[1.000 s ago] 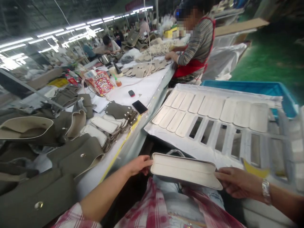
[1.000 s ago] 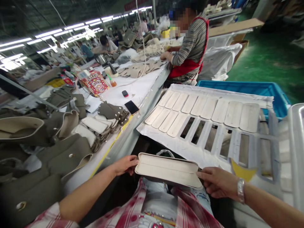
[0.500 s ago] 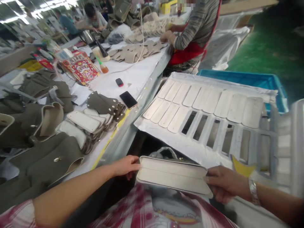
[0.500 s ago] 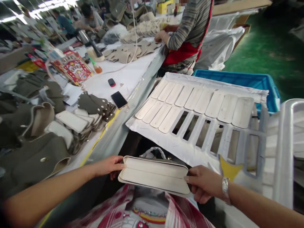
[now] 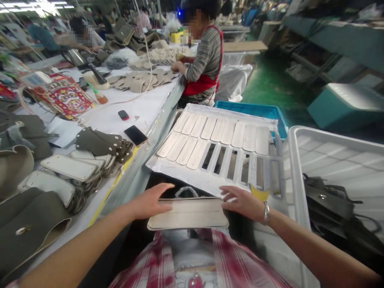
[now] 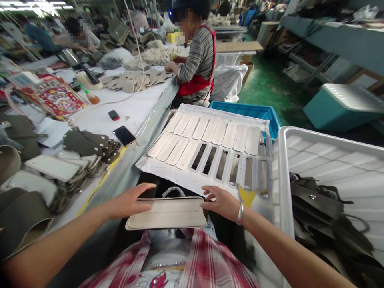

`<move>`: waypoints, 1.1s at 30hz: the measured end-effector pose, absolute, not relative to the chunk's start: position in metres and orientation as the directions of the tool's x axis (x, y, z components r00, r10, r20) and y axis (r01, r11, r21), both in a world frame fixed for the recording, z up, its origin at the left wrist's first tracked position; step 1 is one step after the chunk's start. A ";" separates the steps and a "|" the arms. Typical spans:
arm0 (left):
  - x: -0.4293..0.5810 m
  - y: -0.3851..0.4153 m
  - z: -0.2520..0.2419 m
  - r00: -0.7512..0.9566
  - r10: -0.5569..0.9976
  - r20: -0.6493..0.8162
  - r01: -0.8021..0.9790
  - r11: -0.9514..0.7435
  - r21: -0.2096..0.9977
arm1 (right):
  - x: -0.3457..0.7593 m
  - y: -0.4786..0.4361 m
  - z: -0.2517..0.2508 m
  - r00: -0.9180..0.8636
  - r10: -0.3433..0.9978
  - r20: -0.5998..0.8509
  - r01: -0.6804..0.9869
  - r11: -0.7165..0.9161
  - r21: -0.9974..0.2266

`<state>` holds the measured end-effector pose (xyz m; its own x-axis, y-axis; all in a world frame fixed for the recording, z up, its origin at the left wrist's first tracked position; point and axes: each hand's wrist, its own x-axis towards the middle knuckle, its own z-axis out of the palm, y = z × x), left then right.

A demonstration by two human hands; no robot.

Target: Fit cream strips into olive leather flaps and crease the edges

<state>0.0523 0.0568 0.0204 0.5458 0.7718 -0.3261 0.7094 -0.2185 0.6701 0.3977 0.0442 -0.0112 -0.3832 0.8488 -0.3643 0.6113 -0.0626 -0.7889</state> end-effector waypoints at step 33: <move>0.156 0.046 -0.009 0.877 0.454 -0.156 0.478 -0.857 0.193 | 0.370 0.081 -0.003 -0.696 0.635 -0.334 0.597 0.255 -0.761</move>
<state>0.1559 0.0458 -0.0086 0.8771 0.4541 -0.1564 0.4781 -0.8569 0.1928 0.3700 0.0814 -0.0035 -0.6964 0.6353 -0.3338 0.5970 0.2546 -0.7608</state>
